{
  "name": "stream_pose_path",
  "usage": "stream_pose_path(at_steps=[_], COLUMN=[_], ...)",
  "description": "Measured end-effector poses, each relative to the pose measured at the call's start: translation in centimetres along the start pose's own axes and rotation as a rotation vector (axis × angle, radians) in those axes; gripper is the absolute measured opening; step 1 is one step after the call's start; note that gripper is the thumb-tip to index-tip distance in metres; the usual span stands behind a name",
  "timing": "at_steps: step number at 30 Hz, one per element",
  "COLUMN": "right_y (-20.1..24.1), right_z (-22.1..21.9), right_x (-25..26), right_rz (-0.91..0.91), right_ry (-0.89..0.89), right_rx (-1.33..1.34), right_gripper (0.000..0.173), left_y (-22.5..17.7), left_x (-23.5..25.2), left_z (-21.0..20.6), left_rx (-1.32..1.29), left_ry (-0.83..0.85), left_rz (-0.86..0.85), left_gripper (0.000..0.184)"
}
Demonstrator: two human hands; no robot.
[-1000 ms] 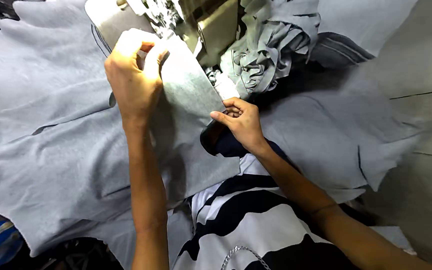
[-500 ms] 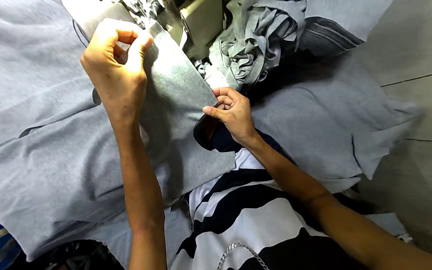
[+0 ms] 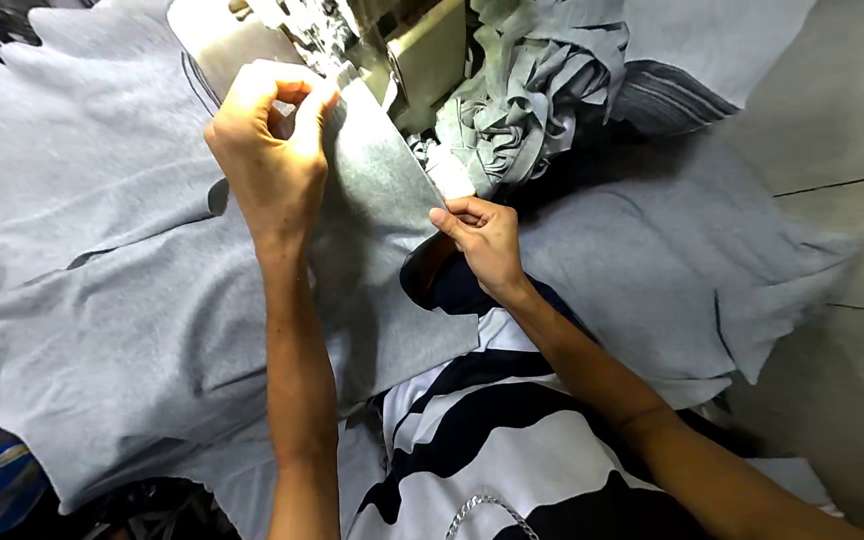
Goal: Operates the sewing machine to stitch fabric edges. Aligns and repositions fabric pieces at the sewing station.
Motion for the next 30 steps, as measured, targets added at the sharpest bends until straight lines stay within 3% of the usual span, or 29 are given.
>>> stream_pose_path(at_steps=[8, 12, 17, 24, 30], right_y=[0.0, -0.8, -1.2, -0.9, -0.5], right_z=[0.2, 0.1, 0.1, 0.0, -0.3], right_x=[0.6, 0.9, 1.0, 1.1, 0.9], right_rz=[-0.006, 0.005, -0.032, -0.036, -0.024], right_ry=[-0.017, -0.021, -0.039, -0.039, 0.03], right_rx=[0.021, 0.046, 0.041, 0.023, 0.055], right_gripper=[0.01, 0.011, 0.011, 0.011, 0.009], left_y=[-1.5, -1.1, -3.6, -2.7, -2.4], left_x=[-0.2, -0.9, -5.8, -5.9, -7.3], left_z=[0.0, -0.4, -0.7, -2.7, -2.0], left_rx=[0.213, 0.262, 0.258, 0.288, 0.346], left_ry=[-0.067, -0.115, 0.031, 0.097, 0.079], left_rz=[0.073, -0.004, -0.179, -0.134, -0.069], left_gripper=[0.019, 0.02, 0.025, 0.046, 0.048])
Point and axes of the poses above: each hand's wrist, its own x-axis towards the middle knuckle, its own z-axis out of the back of the hand, y = z × x, the point moved 3 cm from there along x, towards the middle knuckle, and after that the axes turned 6 degrees about y, right-handed, at the moved point
